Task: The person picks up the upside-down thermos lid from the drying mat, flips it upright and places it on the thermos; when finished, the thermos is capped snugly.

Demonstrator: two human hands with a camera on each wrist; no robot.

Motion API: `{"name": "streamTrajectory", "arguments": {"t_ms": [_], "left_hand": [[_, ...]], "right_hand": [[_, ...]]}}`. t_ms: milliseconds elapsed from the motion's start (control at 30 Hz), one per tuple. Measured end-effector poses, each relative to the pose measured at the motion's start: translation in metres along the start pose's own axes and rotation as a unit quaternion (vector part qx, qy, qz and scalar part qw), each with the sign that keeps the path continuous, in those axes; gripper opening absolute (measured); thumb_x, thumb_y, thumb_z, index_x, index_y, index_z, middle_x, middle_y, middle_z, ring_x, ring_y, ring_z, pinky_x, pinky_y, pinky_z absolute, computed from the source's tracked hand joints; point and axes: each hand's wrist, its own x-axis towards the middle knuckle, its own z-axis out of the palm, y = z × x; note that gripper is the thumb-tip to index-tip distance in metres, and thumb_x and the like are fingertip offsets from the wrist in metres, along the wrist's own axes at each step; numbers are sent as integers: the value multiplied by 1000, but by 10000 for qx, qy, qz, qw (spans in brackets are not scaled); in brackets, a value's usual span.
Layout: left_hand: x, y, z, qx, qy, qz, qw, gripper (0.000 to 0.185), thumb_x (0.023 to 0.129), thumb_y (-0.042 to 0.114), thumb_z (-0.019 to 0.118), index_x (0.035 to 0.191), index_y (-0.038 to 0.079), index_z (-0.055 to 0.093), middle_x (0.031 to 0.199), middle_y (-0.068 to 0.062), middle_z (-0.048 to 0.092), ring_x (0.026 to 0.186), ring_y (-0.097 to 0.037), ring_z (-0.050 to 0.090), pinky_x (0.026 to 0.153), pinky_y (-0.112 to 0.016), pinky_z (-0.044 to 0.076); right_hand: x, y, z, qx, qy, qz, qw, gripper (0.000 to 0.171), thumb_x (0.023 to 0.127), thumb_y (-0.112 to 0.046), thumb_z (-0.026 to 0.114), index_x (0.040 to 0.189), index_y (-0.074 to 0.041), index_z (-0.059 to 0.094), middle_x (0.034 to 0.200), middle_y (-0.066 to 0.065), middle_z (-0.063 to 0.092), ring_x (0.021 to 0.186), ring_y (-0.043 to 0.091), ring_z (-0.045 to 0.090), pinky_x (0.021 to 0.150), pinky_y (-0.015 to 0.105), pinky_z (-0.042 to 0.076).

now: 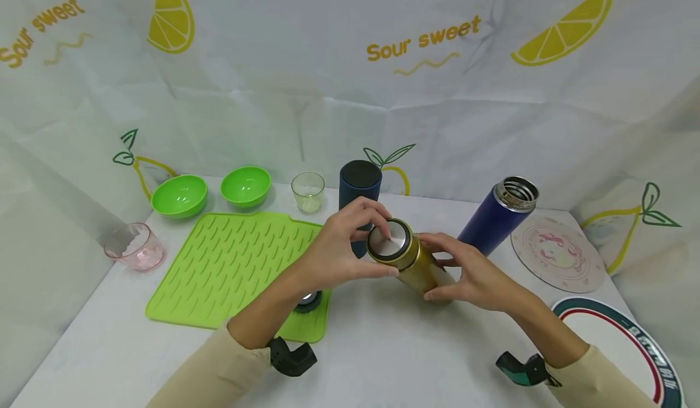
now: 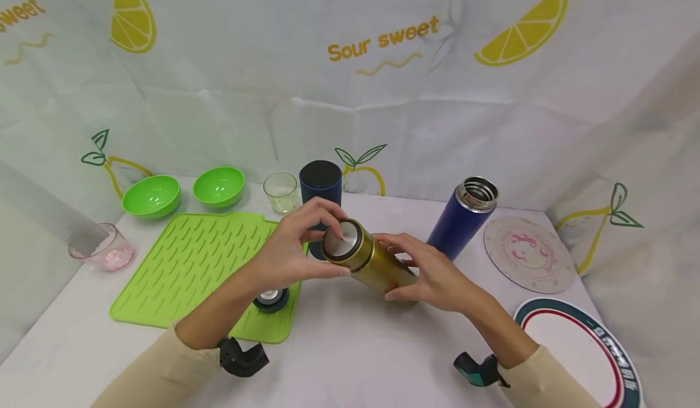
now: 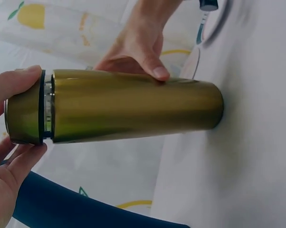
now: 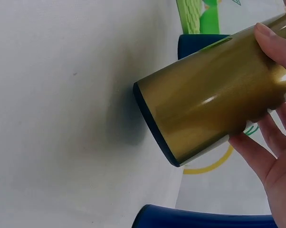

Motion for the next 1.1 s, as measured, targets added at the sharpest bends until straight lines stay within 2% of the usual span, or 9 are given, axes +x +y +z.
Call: {"name": "streamTrajectory", "arguments": {"t_ms": [200, 400, 533, 633, 800, 967, 1100], "left_hand": [[0, -3, 1, -28, 9, -62, 10000, 41, 70, 14, 94, 99, 16, 65, 126, 1, 57, 121, -15, 60, 96, -34, 60], [0, -4, 0, 5, 3, -82, 10000, 41, 71, 14, 94, 99, 16, 65, 126, 2, 57, 122, -15, 59, 97, -35, 59], [0, -5, 0, 14, -25, -86, 10000, 41, 71, 14, 94, 99, 16, 64, 127, 2, 56, 122, -15, 59, 98, -37, 59], [0, -5, -2, 48, -119, -68, 9999, 40, 72, 14, 93, 100, 16, 64, 128, 2, 56, 123, -14, 59, 99, -39, 59], [-2, -6, -8, 135, -389, 133, 9991, 39, 74, 11, 91, 103, 17, 65, 135, 3, 58, 126, -14, 60, 101, -40, 58], [0, -6, -13, 62, -699, 450, 9965, 36, 78, 3, 84, 108, 12, 65, 143, -4, 60, 134, -18, 58, 104, -36, 57], [2, -4, -13, 279, -652, 504, 9962, 37, 78, 8, 86, 109, 12, 65, 147, -4, 57, 135, -19, 58, 101, -34, 58]], "right_hand": [[1, 0, 0, 30, -50, 49, 10000, 95, 73, -26, 93, 153, -18, 42, 150, 7, 55, 131, 22, 61, 100, 36, 59], [3, 3, -4, 4, -216, -101, 9997, 92, 74, -24, 93, 152, -16, 45, 150, 8, 56, 132, 15, 60, 102, 43, 57], [5, 2, -5, 95, -368, -215, 9990, 87, 78, -23, 89, 152, -13, 44, 150, 14, 55, 130, 36, 61, 99, 49, 58], [5, 2, -6, 216, -461, -166, 9986, 86, 80, -24, 88, 152, -12, 42, 150, 17, 54, 129, 43, 60, 97, 49, 58], [5, 1, -7, 283, -507, -23, 9983, 86, 80, -25, 88, 152, -13, 43, 151, 16, 53, 129, 43, 61, 97, 47, 59], [6, 3, -7, 293, -487, -69, 9984, 87, 80, -25, 88, 153, -13, 42, 151, 17, 53, 128, 44, 62, 95, 47, 60], [6, 3, -7, 316, -448, -88, 9985, 88, 80, -24, 88, 153, -14, 41, 151, 15, 53, 128, 42, 62, 95, 47, 60]]}}
